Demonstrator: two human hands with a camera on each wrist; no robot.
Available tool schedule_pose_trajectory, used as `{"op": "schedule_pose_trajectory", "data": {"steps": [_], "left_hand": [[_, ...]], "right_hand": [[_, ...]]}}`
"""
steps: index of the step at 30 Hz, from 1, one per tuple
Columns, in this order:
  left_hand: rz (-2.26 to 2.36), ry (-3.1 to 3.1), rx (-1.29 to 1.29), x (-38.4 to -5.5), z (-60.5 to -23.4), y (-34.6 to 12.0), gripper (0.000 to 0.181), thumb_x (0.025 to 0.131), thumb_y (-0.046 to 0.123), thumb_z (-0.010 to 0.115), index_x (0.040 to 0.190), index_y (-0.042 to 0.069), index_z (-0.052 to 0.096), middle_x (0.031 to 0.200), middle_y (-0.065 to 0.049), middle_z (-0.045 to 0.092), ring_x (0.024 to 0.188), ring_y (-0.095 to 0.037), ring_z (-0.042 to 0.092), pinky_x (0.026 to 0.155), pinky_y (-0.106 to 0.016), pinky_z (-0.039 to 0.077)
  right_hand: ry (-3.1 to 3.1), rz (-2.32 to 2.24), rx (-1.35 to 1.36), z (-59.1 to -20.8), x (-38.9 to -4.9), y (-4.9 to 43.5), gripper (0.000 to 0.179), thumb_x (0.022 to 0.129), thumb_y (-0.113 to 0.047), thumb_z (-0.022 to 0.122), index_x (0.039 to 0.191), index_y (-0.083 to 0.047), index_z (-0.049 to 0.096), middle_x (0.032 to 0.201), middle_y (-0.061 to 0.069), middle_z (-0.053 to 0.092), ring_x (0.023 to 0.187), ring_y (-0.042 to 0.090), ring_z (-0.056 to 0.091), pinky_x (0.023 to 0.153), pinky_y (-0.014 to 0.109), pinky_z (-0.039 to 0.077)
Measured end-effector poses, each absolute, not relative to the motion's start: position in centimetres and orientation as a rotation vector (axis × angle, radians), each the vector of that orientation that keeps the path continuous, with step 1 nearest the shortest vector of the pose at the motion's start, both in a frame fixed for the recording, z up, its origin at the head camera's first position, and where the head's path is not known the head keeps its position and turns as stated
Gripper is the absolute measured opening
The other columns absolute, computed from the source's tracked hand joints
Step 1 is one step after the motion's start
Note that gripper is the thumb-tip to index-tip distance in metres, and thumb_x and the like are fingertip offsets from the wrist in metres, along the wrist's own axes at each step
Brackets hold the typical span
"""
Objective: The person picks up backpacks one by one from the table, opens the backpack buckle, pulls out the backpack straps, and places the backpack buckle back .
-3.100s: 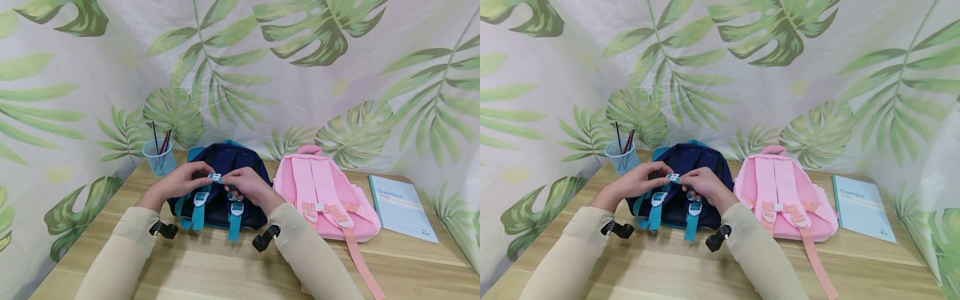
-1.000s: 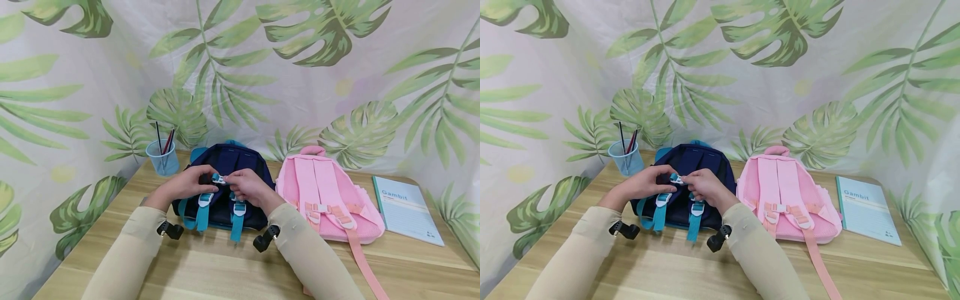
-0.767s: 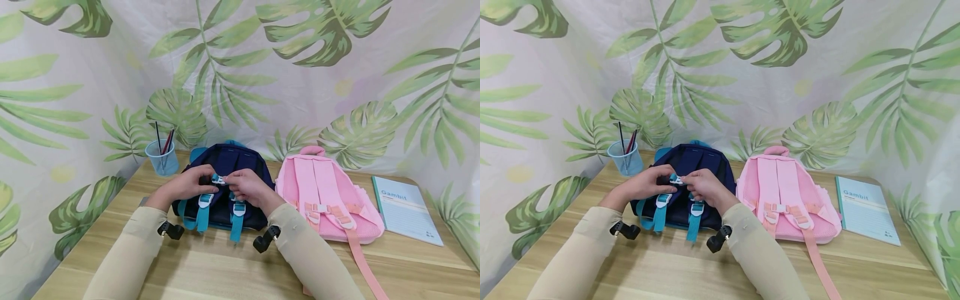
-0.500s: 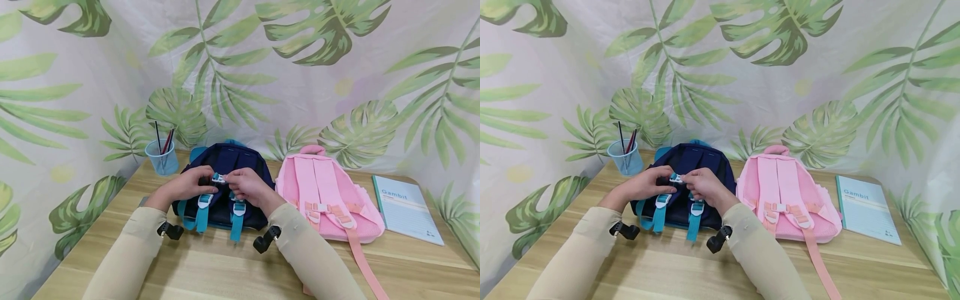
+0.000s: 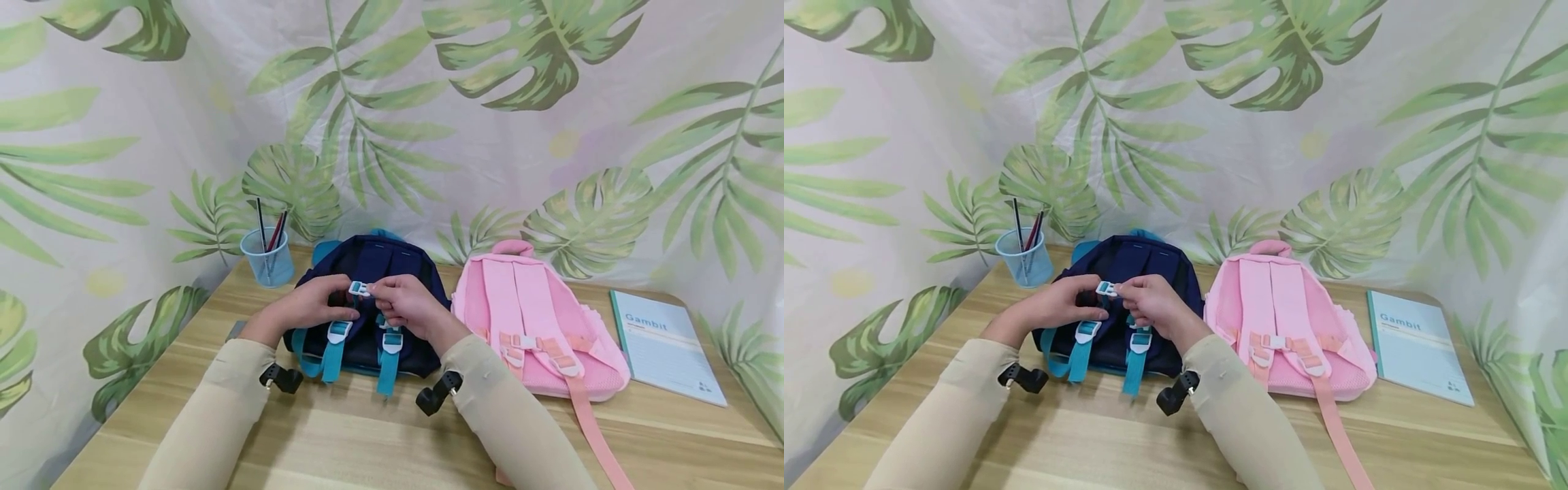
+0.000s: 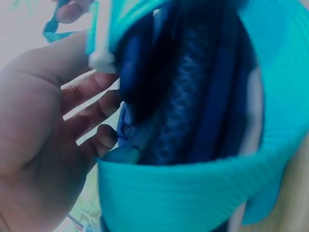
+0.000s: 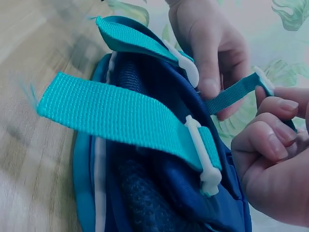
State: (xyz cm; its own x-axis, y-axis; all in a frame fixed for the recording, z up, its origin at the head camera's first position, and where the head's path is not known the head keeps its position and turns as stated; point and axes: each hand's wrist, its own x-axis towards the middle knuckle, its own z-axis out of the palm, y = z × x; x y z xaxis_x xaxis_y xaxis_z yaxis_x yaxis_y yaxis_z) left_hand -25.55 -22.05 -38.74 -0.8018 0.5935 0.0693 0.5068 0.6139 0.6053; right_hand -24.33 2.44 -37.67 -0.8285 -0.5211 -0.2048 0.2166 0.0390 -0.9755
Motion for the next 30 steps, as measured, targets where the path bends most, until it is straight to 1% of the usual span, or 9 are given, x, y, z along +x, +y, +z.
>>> {"op": "schedule_pose_trajectory", "data": {"steps": [3, 5, 6, 9, 12, 15, 20, 25, 30], "left_hand": [[1.019, 2.695, 0.885, -25.1, -38.2, -22.2, 0.029, 0.1, 0.026, 0.08, 0.124, 0.012, 0.069, 0.103, -0.001, 0.068, 0.086, -0.019, 0.061, 0.076, -0.033, 0.052], [1.078, 2.695, 0.886, -24.9, -37.8, -22.2, 0.036, 0.103, 0.025, 0.077, 0.134, 0.011, 0.068, 0.109, -0.002, 0.07, 0.09, -0.02, 0.062, 0.078, -0.032, 0.054], [1.105, 2.694, 0.9, -24.8, -37.6, -22.2, 0.036, 0.104, 0.024, 0.076, 0.136, 0.01, 0.067, 0.111, -0.003, 0.071, 0.092, -0.02, 0.063, 0.079, -0.032, 0.054], [1.142, 2.705, 0.953, -24.8, -37.2, -22.1, 0.03, 0.106, 0.021, 0.072, 0.133, 0.011, 0.07, 0.112, -0.003, 0.071, 0.092, -0.021, 0.062, 0.079, -0.033, 0.054], [1.15, 2.712, 0.963, -24.8, -37.0, -22.0, 0.022, 0.106, 0.02, 0.071, 0.128, 0.013, 0.072, 0.11, -0.003, 0.071, 0.091, -0.022, 0.061, 0.078, -0.034, 0.053], [1.173, 2.701, 0.93, -24.8, -37.0, -22.2, 0.021, 0.107, 0.019, 0.07, 0.127, 0.013, 0.072, 0.11, -0.003, 0.071, 0.093, -0.023, 0.062, 0.081, -0.035, 0.054], [1.221, 2.684, 0.911, -24.9, -37.5, -22.4, 0.021, 0.108, 0.018, 0.069, 0.128, 0.011, 0.072, 0.111, -0.005, 0.072, 0.098, -0.024, 0.065, 0.084, -0.035, 0.056], [1.238, 2.697, 0.9, -25.2, -37.9, -22.6, 0.022, 0.108, 0.019, 0.069, 0.128, 0.011, 0.073, 0.113, -0.006, 0.073, 0.099, -0.022, 0.066, 0.085, -0.034, 0.057], [1.252, 2.696, 0.864, -25.2, -38.2, -22.7, 0.024, 0.107, 0.018, 0.069, 0.129, 0.009, 0.073, 0.117, -0.007, 0.074, 0.102, -0.022, 0.068, 0.088, -0.036, 0.058]], "right_hand": [[1.835, -1.819, -0.32, -37.8, -24.4, 2.5, 0.026, 0.113, -0.021, 0.057, 0.101, 0.001, 0.063, 0.067, -0.004, 0.036, 0.052, 0.012, 0.028, 0.05, 0.023, 0.027], [1.843, -1.808, -0.326, -37.9, -24.5, 2.6, 0.027, 0.113, -0.022, 0.057, 0.102, 0.001, 0.064, 0.067, -0.004, 0.035, 0.052, 0.012, 0.029, 0.05, 0.023, 0.027], [1.845, -1.803, -0.329, -37.9, -24.5, 2.6, 0.027, 0.114, -0.022, 0.057, 0.103, 0.002, 0.064, 0.067, -0.004, 0.035, 0.052, 0.012, 0.029, 0.05, 0.023, 0.027], [1.838, -1.792, -0.343, -37.8, -24.5, 2.8, 0.027, 0.114, -0.021, 0.055, 0.109, 0.005, 0.063, 0.069, -0.003, 0.038, 0.052, 0.012, 0.028, 0.051, 0.023, 0.027], [1.831, -1.785, -0.352, -37.7, -24.5, 3.1, 0.027, 0.114, -0.019, 0.054, 0.119, 0.006, 0.064, 0.073, -0.002, 0.045, 0.055, 0.012, 0.031, 0.052, 0.022, 0.031], [1.827, -1.777, -0.341, -37.5, -24.5, 3.5, 0.027, 0.114, -0.016, 0.054, 0.126, 0.005, 0.066, 0.077, 0.001, 0.053, 0.057, 0.013, 0.036, 0.053, 0.022, 0.035], [1.856, -1.754, -0.301, -37.6, -24.7, 3.8, 0.024, 0.112, -0.014, 0.058, 0.125, 0.003, 0.069, 0.077, 0.002, 0.059, 0.057, 0.013, 0.042, 0.053, 0.022, 0.039], [1.881, -1.733, -0.295, -37.8, -24.7, 3.5, 0.022, 0.112, -0.014, 0.058, 0.122, 0.001, 0.069, 0.075, 0.001, 0.058, 0.055, 0.012, 0.042, 0.052, 0.022, 0.038], [1.858, -1.758, -0.264, -38.2, -24.5, 2.8, 0.021, 0.112, -0.012, 0.056, 0.124, 0.0, 0.068, 0.075, 0.001, 0.056, 0.055, 0.011, 0.04, 0.051, 0.021, 0.037]]}}
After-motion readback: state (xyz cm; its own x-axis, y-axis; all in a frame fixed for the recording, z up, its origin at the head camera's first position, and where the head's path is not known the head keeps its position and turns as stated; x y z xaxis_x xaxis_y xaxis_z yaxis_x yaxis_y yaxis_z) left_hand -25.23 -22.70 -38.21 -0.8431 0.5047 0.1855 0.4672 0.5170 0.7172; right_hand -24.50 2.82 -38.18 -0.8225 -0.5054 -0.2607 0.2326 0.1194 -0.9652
